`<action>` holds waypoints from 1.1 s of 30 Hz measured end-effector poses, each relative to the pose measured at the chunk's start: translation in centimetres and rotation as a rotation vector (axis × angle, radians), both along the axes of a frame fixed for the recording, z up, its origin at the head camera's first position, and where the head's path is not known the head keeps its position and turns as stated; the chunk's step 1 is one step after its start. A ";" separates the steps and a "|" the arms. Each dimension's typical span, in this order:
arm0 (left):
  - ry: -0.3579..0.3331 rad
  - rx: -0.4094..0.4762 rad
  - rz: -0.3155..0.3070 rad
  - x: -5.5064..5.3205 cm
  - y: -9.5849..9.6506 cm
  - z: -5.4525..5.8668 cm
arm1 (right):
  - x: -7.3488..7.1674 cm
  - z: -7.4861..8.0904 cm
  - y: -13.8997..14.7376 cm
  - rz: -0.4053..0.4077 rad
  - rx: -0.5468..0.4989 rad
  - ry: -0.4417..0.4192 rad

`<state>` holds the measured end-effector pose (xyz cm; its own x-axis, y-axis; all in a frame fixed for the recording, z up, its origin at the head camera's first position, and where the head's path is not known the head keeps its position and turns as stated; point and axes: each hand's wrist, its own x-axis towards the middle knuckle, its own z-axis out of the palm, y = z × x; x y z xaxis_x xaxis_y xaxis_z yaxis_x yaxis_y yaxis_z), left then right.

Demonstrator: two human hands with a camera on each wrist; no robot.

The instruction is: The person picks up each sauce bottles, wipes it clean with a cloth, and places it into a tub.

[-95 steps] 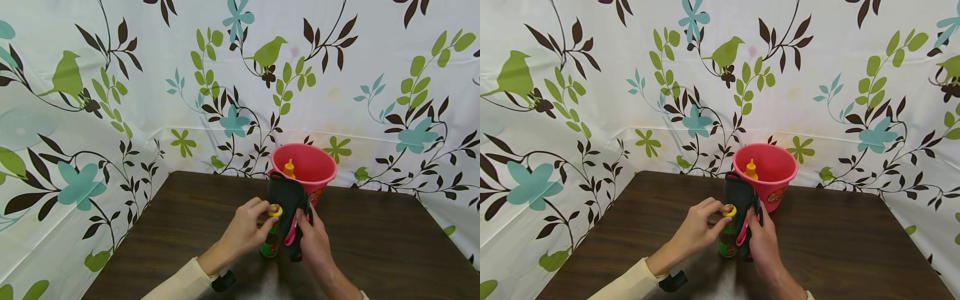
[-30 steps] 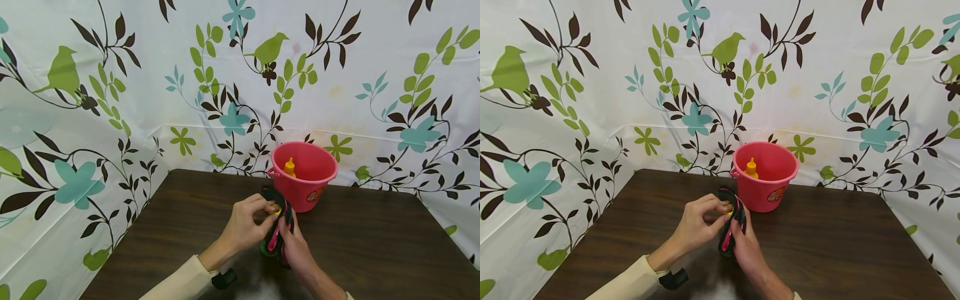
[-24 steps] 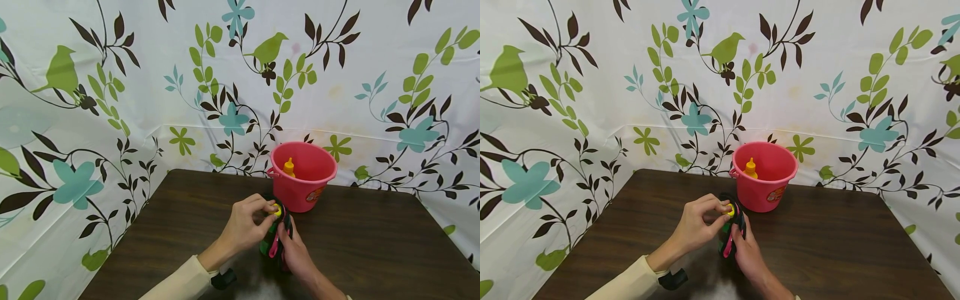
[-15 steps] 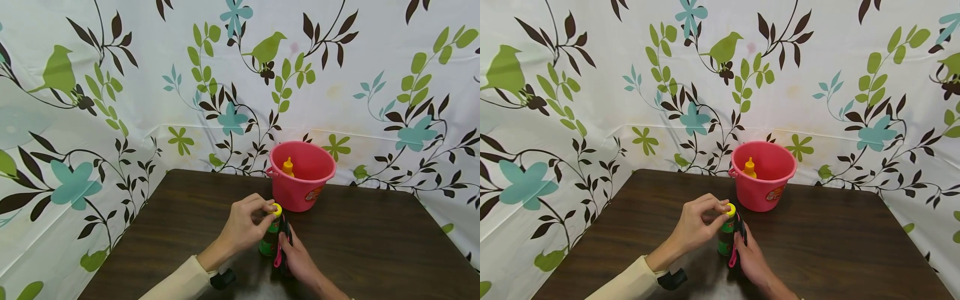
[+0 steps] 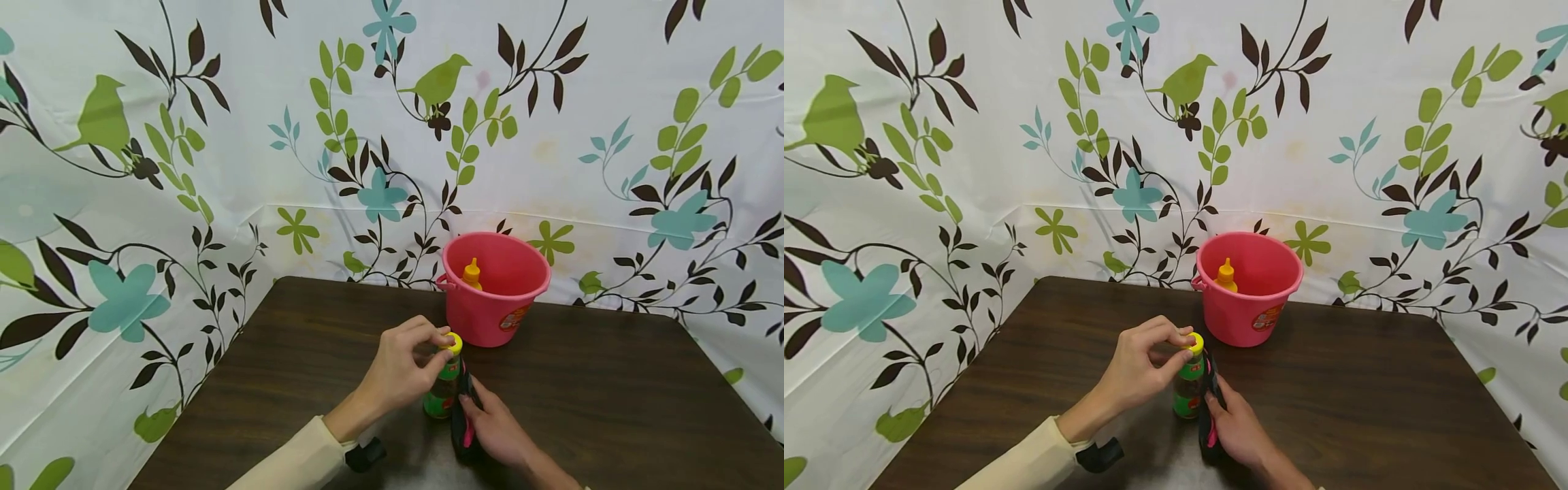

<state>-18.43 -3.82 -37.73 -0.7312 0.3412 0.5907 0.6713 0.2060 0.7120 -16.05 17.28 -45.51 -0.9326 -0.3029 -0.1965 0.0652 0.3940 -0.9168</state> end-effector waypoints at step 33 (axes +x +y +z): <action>0.041 -0.052 -0.001 0.1 -0.1 0.2 | 2.2 8.4 -1.3 -0.349 -0.398 0.136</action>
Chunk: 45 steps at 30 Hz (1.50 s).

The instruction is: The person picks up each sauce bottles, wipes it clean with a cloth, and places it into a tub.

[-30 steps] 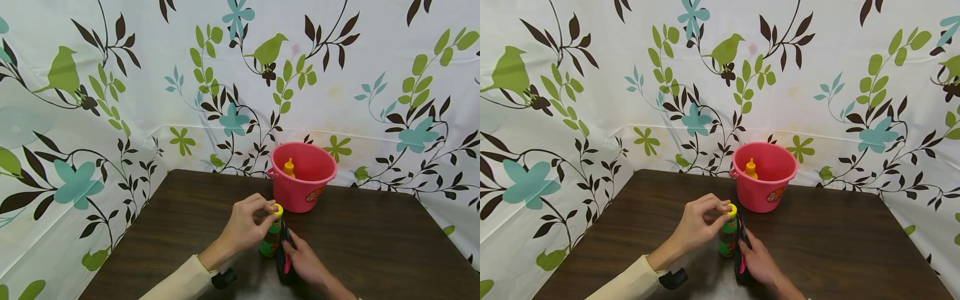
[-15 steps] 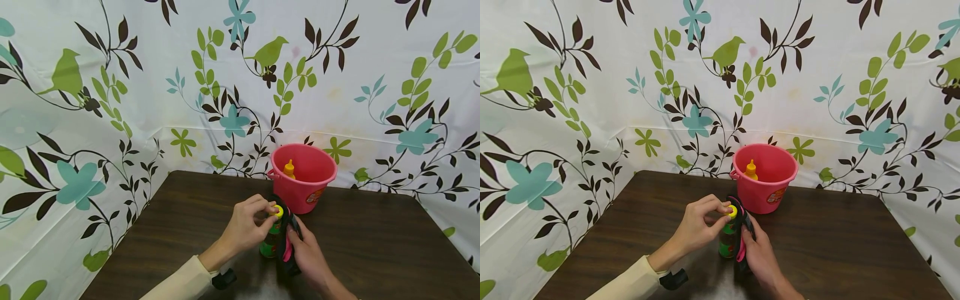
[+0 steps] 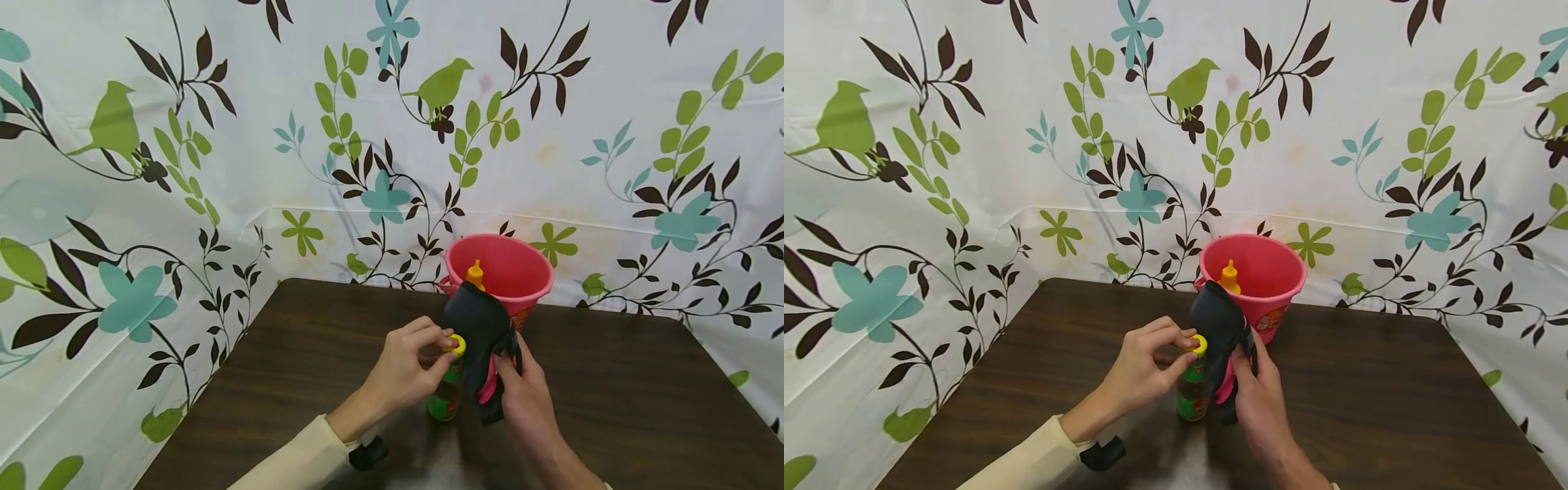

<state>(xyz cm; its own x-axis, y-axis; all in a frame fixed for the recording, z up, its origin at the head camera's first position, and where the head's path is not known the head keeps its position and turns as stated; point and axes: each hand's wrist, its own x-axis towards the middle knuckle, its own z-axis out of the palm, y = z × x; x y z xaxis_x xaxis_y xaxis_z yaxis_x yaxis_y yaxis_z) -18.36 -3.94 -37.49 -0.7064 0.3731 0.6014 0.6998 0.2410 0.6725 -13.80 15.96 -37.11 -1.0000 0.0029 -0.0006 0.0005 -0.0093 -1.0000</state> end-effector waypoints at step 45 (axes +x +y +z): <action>-0.087 0.005 0.005 -1.0 0.3 0.1 | -0.6 -1.0 -1.3 0.223 0.094 -0.044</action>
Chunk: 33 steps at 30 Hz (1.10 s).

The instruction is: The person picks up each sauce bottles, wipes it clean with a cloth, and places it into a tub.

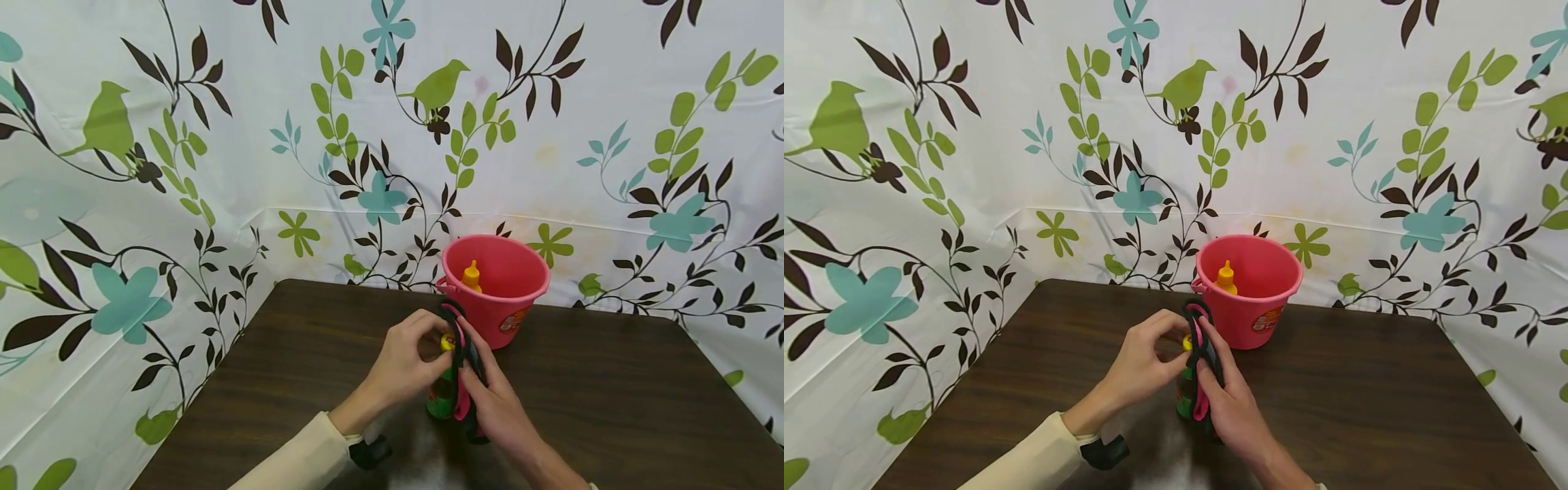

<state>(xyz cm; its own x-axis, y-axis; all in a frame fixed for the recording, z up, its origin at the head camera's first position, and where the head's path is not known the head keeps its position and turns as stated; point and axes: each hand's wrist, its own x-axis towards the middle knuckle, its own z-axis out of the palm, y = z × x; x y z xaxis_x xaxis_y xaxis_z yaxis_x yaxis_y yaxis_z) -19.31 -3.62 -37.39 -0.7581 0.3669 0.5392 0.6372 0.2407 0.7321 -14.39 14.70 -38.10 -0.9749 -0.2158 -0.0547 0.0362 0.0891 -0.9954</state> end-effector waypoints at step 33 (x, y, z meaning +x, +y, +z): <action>-0.042 -0.048 0.018 -0.1 0.2 0.3 | -1.5 -6.0 1.5 0.065 0.110 -0.045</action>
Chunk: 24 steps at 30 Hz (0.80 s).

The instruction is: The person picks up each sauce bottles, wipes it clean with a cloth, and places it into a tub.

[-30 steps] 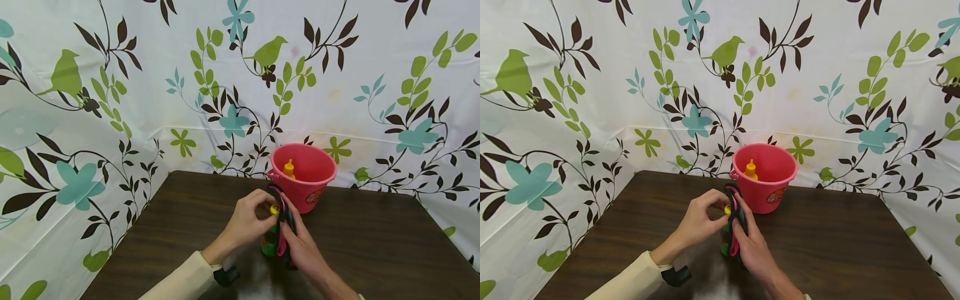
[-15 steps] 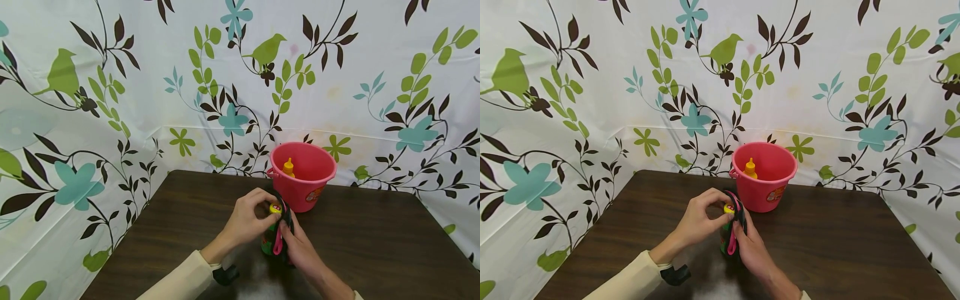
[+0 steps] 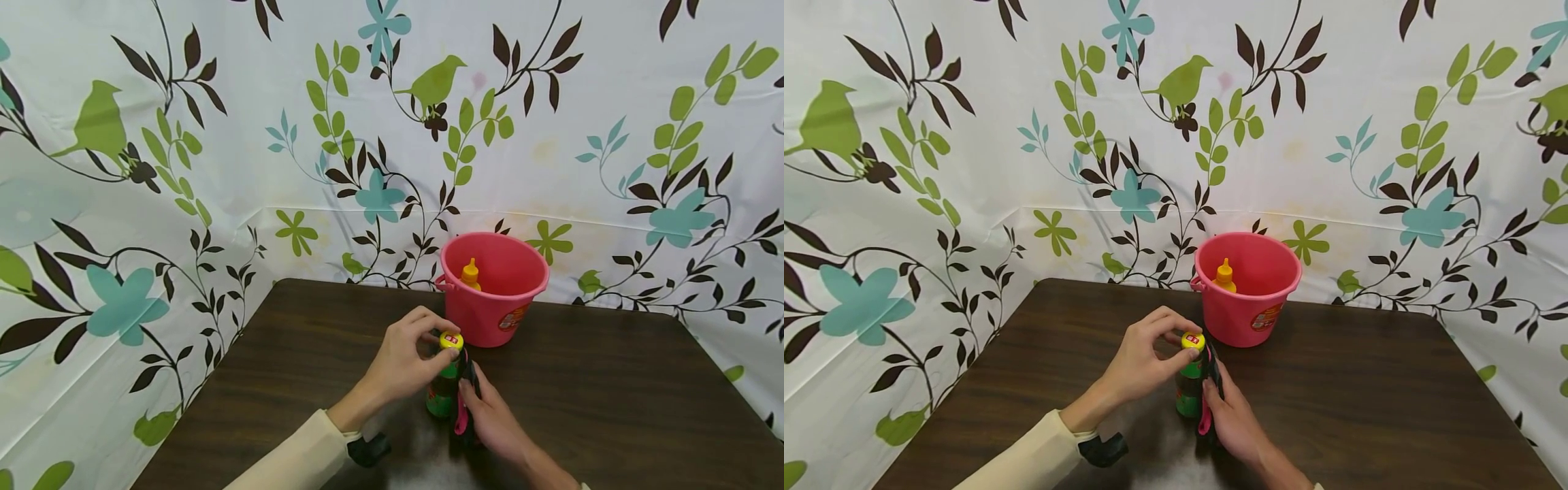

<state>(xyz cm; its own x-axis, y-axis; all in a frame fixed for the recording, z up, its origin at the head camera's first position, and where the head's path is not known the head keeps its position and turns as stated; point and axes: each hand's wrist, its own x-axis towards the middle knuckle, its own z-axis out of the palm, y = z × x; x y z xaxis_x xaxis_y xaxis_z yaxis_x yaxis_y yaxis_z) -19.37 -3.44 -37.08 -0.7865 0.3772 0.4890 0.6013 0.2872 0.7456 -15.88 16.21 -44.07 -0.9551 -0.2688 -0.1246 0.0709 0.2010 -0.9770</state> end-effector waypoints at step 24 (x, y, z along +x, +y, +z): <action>-0.014 -0.037 -0.022 -0.1 0.2 0.5 | -0.9 -0.6 1.1 -0.056 0.030 -0.086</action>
